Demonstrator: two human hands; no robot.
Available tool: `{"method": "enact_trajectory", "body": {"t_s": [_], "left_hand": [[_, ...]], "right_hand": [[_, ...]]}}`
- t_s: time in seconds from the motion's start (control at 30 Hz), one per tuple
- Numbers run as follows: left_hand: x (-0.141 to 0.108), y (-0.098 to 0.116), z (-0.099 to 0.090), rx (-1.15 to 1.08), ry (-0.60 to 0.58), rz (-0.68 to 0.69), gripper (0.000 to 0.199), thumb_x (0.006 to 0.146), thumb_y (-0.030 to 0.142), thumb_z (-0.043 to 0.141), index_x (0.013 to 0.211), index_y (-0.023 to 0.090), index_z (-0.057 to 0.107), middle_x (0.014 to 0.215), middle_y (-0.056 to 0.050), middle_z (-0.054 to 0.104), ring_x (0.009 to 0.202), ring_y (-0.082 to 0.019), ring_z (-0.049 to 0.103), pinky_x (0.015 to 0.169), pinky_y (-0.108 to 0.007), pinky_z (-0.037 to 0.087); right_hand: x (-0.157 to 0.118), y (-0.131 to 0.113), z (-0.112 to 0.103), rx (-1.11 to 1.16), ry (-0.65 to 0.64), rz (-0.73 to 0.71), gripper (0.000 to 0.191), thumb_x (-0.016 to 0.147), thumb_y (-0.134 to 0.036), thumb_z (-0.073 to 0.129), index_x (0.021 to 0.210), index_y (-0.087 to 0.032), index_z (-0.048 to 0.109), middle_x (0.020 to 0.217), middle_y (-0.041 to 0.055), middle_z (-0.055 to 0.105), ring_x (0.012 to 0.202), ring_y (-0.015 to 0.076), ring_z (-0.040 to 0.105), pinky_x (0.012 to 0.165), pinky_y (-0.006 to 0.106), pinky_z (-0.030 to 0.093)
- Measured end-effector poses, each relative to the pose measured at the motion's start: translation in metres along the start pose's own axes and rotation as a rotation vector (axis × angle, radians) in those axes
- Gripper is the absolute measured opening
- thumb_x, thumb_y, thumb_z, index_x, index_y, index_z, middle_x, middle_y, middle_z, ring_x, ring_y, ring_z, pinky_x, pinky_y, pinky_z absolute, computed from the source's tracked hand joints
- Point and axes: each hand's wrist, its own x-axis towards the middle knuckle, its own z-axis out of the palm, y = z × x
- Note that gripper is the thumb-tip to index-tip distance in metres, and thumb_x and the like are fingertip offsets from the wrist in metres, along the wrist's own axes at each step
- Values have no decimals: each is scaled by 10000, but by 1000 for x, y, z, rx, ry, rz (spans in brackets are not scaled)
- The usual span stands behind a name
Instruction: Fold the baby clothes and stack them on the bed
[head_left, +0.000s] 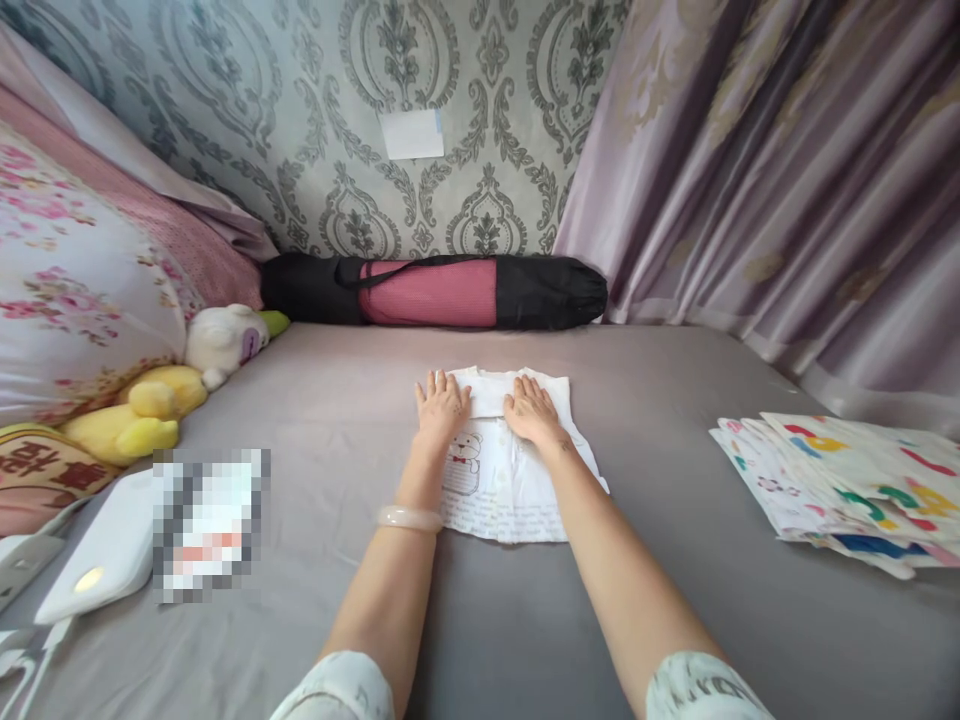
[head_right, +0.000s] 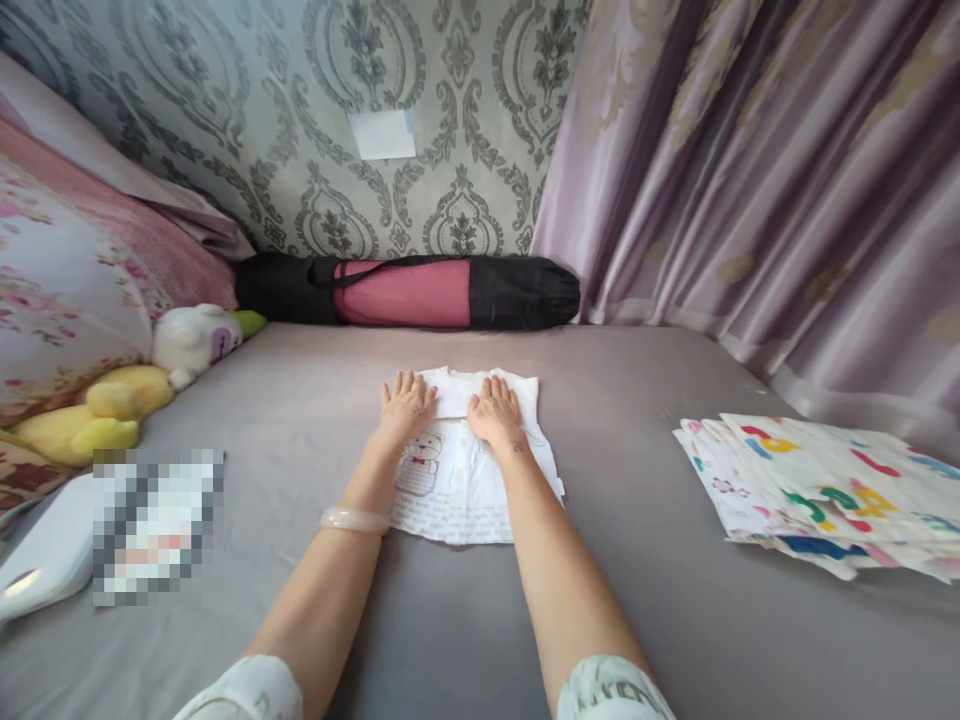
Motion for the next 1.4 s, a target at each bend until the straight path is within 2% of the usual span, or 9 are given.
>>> {"method": "enact_trajectory", "body": {"t_s": [0.1, 0.23, 0.37, 0.57, 0.67, 0.77, 0.87, 1.1, 1.4], "left_hand": [[-8, 15, -8, 34, -1, 61, 588, 978, 370, 252, 1455, 40, 352, 1558, -168, 283, 1463, -301, 175, 1183, -475, 145], [-17, 35, -7, 19, -101, 101, 616, 978, 397, 287, 1452, 6, 334, 1546, -214, 281, 1447, -318, 220, 1160, -422, 219], [-19, 38, -2, -10, -140, 99, 641, 970, 428, 318, 1464, 18, 300, 1552, -232, 248, 1442, -335, 229, 1146, -432, 233], [-17, 31, -5, -86, -116, 133, 549, 966, 422, 355, 1389, 73, 390, 1513, -240, 329, 1418, -330, 285, 1111, -469, 275], [-13, 28, -8, -134, -121, 159, 441, 982, 358, 315, 1288, 79, 468, 1438, -236, 430, 1368, -305, 371, 1084, -447, 316], [-5, 20, -14, -223, -111, 158, 369, 979, 273, 290, 1198, 89, 521, 1316, -218, 543, 1269, -263, 488, 1041, -381, 368], [2, 7, -22, -325, -91, 97, 343, 961, 240, 307, 1169, 91, 537, 1247, -211, 597, 1181, -249, 564, 972, -334, 421], [4, -26, -37, -441, -69, -166, 362, 938, 230, 344, 1223, 151, 552, 1216, -186, 649, 1180, -258, 588, 929, -335, 448], [5, -40, -38, -465, -27, -211, 375, 918, 217, 356, 1220, 153, 569, 1216, -178, 652, 1195, -249, 580, 928, -316, 442]], "right_hand": [[10, 0, -8, -26, -16, 41, 611, 988, -343, 189, 1519, -42, 217, 1597, 129, 168, 1468, 241, 128, 1178, 399, 96], [22, 4, -8, -43, 52, 50, 630, 992, -369, 180, 1500, -3, 243, 1584, 155, 204, 1460, 253, 153, 1173, 397, 108], [25, 9, -1, -37, 49, 34, 647, 986, -386, 181, 1502, 1, 239, 1585, 159, 197, 1459, 256, 159, 1170, 387, 126], [27, 9, -5, -80, 10, 38, 652, 979, -386, 190, 1493, 9, 259, 1574, 178, 221, 1455, 257, 183, 1161, 402, 161], [26, 0, -9, -118, 107, 3, 614, 972, -343, 218, 1481, -11, 309, 1571, 174, 235, 1451, 261, 195, 1168, 433, 126], [24, -18, -7, -133, 199, -243, 574, 968, -294, 225, 1489, -76, 326, 1585, 104, 226, 1463, 220, 158, 1185, 408, 60], [25, -35, -1, -111, 75, -436, 570, 980, -310, 194, 1500, -113, 318, 1580, 60, 254, 1466, 193, 152, 1189, 385, 74], [33, -43, 12, -17, -28, -390, 591, 987, -341, 192, 1509, -77, 270, 1588, 90, 221, 1461, 181, 171, 1185, 376, 106], [37, -48, 1, -12, -56, -371, 581, 985, -342, 186, 1500, -100, 304, 1579, 89, 249, 1459, 197, 182, 1185, 428, 87]]}}
